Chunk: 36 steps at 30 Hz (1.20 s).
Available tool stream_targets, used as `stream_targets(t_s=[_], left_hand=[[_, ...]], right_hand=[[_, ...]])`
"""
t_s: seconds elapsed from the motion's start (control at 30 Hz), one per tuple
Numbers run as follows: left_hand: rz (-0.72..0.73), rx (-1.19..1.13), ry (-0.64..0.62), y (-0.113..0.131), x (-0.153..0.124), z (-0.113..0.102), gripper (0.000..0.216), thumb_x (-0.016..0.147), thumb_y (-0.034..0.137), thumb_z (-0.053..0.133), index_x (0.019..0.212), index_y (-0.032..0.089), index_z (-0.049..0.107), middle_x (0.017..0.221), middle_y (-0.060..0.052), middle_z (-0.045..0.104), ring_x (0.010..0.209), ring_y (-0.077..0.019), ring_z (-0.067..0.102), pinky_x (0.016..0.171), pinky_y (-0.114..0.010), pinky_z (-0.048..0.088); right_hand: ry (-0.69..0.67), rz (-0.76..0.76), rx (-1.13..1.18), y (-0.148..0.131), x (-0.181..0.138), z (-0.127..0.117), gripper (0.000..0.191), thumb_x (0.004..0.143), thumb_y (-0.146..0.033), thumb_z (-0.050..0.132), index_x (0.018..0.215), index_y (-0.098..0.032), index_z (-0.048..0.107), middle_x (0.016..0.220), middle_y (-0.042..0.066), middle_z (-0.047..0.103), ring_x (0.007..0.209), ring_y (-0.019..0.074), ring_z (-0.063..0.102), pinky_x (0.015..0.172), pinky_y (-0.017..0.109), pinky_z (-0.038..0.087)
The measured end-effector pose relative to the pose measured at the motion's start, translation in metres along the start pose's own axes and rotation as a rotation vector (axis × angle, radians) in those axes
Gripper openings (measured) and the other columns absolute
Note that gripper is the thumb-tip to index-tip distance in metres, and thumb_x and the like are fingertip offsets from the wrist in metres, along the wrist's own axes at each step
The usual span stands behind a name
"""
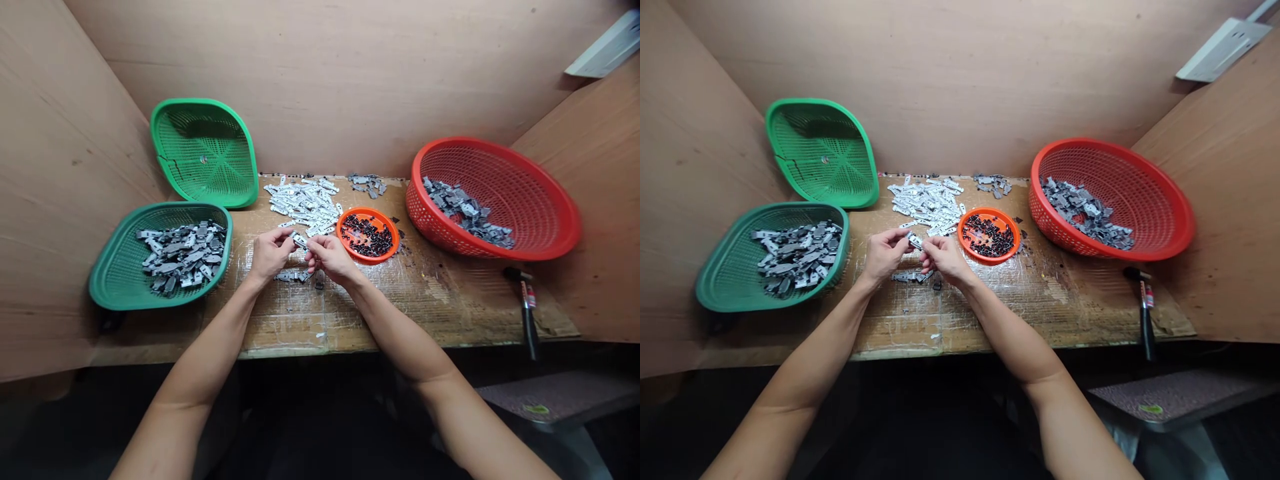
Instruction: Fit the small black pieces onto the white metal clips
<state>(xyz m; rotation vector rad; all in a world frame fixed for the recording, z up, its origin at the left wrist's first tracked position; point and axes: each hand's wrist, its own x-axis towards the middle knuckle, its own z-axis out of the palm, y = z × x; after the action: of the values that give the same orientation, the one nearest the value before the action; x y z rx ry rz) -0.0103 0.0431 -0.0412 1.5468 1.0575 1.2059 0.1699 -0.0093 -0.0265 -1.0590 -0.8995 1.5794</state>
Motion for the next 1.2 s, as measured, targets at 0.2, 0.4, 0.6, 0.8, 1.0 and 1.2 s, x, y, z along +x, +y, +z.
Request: stream_targets(t_s=[0.2,0.4,0.6,0.8,1.0,1.2], left_hand=[[0.006,-0.010,-0.034,0.006,0.001,-0.002,0.033,0.083,0.029,0.076,0.111,0.014,0.087,0.088,-0.007,0.086,0.077,-0.0235,0.083,0.072,-0.031,0.065],[-0.082,-0.198,-0.054,0.015,-0.001,0.004,0.047,0.076,0.024,0.080,0.121,0.011,0.083,0.074,0.000,0.077,0.067,-0.0196,0.078,0.071,-0.031,0.067],[-0.064,-0.182,-0.031,0.016,0.001,0.000,0.034,0.073,0.025,0.079,0.105,0.014,0.086,0.101,-0.007,0.083,0.077,-0.0205,0.079,0.071,-0.032,0.068],[0.071,-0.037,-0.004,0.016,0.002,-0.005,0.025,0.083,0.028,0.079,0.102,0.016,0.088,0.096,-0.007,0.081,0.069,-0.0165,0.075,0.065,-0.028,0.061],[0.023,-0.056,-0.013,0.013,0.001,-0.004,0.026,0.081,0.029,0.080,0.102,0.016,0.087,0.089,-0.006,0.081,0.070,-0.0193,0.076,0.068,-0.031,0.062],[-0.100,-0.152,-0.050,0.013,0.003,-0.002,0.028,0.076,0.035,0.087,0.096,0.016,0.085,0.083,-0.005,0.082,0.072,-0.0211,0.076,0.073,-0.034,0.064]], right_hand=[[0.016,-0.008,-0.031,0.003,0.001,-0.001,0.042,0.087,-0.054,0.089,0.089,-0.019,0.067,0.067,-0.001,0.073,0.049,0.0103,0.063,0.048,0.023,0.062],[0.040,-0.084,-0.011,0.009,0.003,0.004,0.050,0.081,-0.062,0.091,0.091,-0.019,0.066,0.066,-0.002,0.072,0.050,0.0106,0.064,0.048,0.023,0.062],[0.034,-0.110,-0.083,0.008,0.002,0.004,0.052,0.081,-0.064,0.088,0.091,-0.020,0.064,0.066,-0.003,0.071,0.050,0.0111,0.064,0.049,0.025,0.063],[0.034,-0.122,-0.136,0.008,-0.001,0.007,0.050,0.082,-0.065,0.085,0.091,-0.021,0.063,0.066,-0.003,0.070,0.050,0.0113,0.064,0.050,0.026,0.064],[0.040,-0.120,-0.125,0.007,0.000,0.005,0.049,0.082,-0.064,0.084,0.093,-0.021,0.063,0.066,-0.003,0.070,0.051,0.0113,0.064,0.050,0.025,0.063],[0.083,-0.150,-0.245,0.009,0.000,0.006,0.050,0.082,-0.066,0.082,0.090,-0.021,0.063,0.063,-0.004,0.067,0.048,0.0119,0.063,0.045,0.025,0.060]])
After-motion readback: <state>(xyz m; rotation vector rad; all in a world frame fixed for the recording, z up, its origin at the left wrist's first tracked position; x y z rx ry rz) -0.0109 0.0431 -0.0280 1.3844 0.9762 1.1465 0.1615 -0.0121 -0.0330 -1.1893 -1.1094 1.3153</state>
